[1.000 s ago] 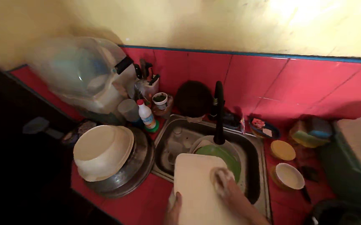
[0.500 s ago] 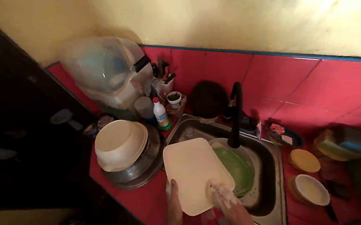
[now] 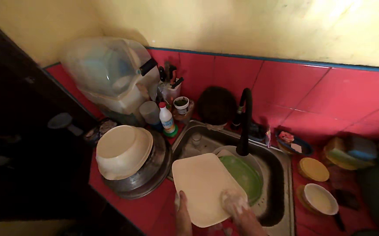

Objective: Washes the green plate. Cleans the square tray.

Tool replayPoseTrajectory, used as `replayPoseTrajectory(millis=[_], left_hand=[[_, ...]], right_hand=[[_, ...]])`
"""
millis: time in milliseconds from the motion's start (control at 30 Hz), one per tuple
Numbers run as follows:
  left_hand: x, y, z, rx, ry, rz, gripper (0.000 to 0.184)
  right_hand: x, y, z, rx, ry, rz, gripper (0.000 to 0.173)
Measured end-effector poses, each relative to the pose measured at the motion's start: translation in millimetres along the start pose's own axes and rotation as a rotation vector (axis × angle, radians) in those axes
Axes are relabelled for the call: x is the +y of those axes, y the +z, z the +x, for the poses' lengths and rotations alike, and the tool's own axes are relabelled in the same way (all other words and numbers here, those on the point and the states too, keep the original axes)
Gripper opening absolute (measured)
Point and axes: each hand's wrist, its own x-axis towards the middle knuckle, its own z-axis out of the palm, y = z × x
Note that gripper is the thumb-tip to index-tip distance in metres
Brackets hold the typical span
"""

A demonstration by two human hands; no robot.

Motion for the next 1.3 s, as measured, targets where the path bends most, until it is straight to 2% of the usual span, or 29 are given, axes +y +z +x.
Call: replayPoseTrajectory(millis=[100, 167, 233, 300, 400, 433, 500, 567, 667, 733, 833, 933, 1000, 1067, 1200, 1267, 1300], left_hand=[[-9.5, 12.7, -6.9, -0.019, -0.076, 0.016, 0.055], [-12.8, 14.2, -10.5, -0.065, -0.087, 0.011, 0.054], [-5.3, 11.7, -10.8, -0.083, -0.064, -0.02, 0.053], [4.0, 2.9, -3.7, -0.091, -0.08, -0.043, 0.052], [16.6, -11.0, 4.7, -0.172, -0.178, -0.072, 0.056], [22.0, -11.5, 3.5, -0.208, -0.224, -0.105, 0.061], [29.8, -6.5, -1.8, -0.234, -0.258, -0.146, 0.072], [33.6, 3.7, -11.6, -0.282, -0.214, -0.125, 0.064], [19.7, 22.0, -24.6, -0.169, -0.14, -0.033, 0.058], [11.6, 20.8, -16.9, -0.079, -0.073, 0.016, 0.053], [22.3, 7.7, -8.8, 0.003, -0.047, 0.019, 0.05], [36.3, -7.2, 5.0, 0.092, -0.008, 0.005, 0.048], [35.4, -10.6, 9.5, 0.098, -0.008, -0.011, 0.049], [27.3, -2.2, 6.2, 0.12, -0.032, -0.054, 0.047], [13.6, 22.2, -6.4, 0.174, -0.117, -0.058, 0.045], [13.8, 21.6, -6.5, 0.148, -0.141, -0.017, 0.044], [15.9, 16.3, -5.6, 0.112, -0.154, 0.001, 0.044]], right_hand=[[-68.4, 5.6, -4.1, 0.03, -0.093, 0.109, 0.033], [-86.7, 12.3, -5.7, 0.056, -0.116, 0.153, 0.032], [-60.3, 15.8, -7.7, 0.176, -0.197, 0.051, 0.026], [-10.2, 8.2, -6.9, 0.299, -0.277, -0.06, 0.017], [46.6, -9.0, -1.1, 0.373, -0.353, -0.213, 0.011], [44.6, -14.5, 1.3, 0.387, -0.364, -0.25, 0.01], [10.2, -23.5, 3.1, 0.369, -0.319, -0.247, 0.011], [-33.1, -19.9, 5.3, 0.368, -0.27, -0.252, 0.013], [-73.2, 5.0, 8.8, 0.443, -0.245, -0.241, 0.016], [-73.1, 14.3, 10.2, 0.429, -0.291, -0.218, 0.014], [-37.3, 16.1, 2.2, 0.304, -0.403, -0.16, 0.016], [12.4, 16.5, 8.6, 0.348, -0.299, -0.169, 0.025], [24.9, 16.5, 13.7, 0.395, -0.224, -0.185, 0.026], [5.3, 18.1, 12.3, 0.402, -0.223, -0.166, 0.023], [-67.0, 21.7, -4.1, 0.296, -0.252, -0.016, 0.017], [-65.6, 22.9, -8.9, 0.301, -0.27, -0.022, 0.018], [-50.3, 22.6, -10.0, 0.296, -0.296, -0.065, 0.018]])
